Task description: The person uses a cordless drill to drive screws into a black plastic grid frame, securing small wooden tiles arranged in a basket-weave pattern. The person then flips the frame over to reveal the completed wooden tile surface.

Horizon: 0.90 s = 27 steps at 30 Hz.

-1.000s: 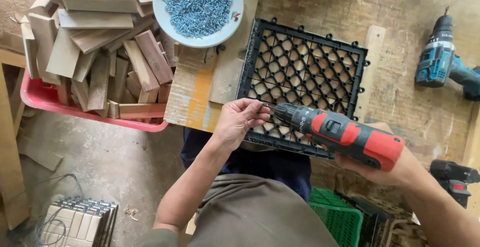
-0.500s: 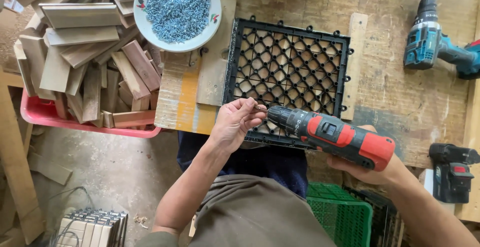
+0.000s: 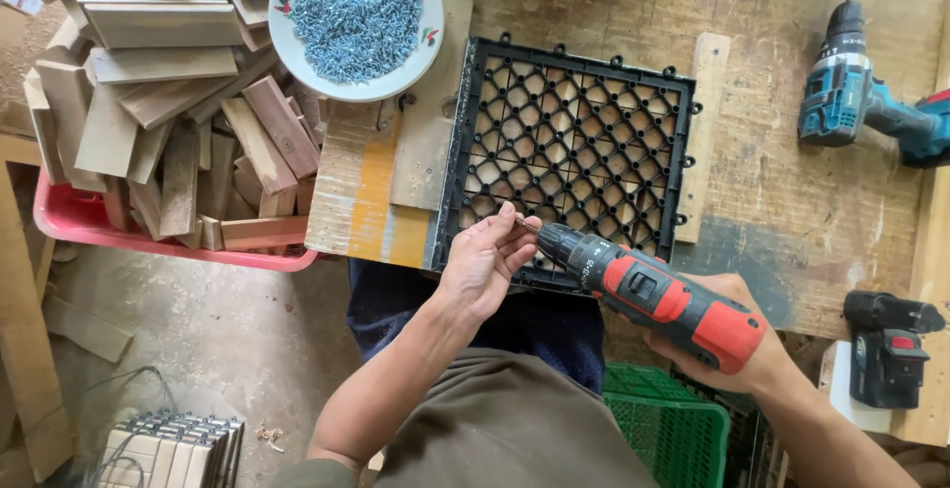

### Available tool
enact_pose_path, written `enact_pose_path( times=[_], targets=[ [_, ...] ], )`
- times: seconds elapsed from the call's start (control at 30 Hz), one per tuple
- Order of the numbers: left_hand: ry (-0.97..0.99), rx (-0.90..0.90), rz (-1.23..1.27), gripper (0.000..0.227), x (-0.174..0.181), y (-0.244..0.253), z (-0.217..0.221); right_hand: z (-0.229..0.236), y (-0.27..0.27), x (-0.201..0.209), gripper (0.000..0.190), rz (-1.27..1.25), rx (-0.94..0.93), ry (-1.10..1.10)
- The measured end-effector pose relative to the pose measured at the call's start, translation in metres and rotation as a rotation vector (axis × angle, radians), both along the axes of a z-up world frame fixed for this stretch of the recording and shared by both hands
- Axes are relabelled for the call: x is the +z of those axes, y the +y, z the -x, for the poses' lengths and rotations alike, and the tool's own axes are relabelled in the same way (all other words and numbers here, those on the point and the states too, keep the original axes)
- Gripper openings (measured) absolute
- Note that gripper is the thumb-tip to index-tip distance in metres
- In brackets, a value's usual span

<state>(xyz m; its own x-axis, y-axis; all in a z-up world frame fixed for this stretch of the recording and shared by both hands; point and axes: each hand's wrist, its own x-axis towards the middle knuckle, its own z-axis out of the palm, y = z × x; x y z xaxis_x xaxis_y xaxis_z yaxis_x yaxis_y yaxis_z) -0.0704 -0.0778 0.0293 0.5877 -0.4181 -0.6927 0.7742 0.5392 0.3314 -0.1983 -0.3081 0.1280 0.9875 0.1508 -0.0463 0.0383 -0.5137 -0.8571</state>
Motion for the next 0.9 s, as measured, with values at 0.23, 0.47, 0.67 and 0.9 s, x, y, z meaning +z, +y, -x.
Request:
enact_pose_path(
  times=[0.23,0.47,0.67,0.9],
  targets=[
    [0.024,-0.014,-0.021,0.018,0.001,-0.002,0.001,0.007,0.006,-0.003,0.009,0.029,-0.044,0.013],
    [-0.208,-0.469,-0.072,0.027,0.02,0.015,0.0,0.027,-0.025,-0.017,0.02,0.162,-0.085,0.207],
    [-0.714,-0.658,-0.616,0.013,0.031,0.052,-0.049,0.02,-0.048,-0.006,0.034,0.569,-0.051,0.526],
    [-1.322,-0.311,-1.406,0.037,-0.015,0.098,-0.157,-0.034,-0.004,0.033,0.024,0.619,-0.173,0.988]
  ],
)
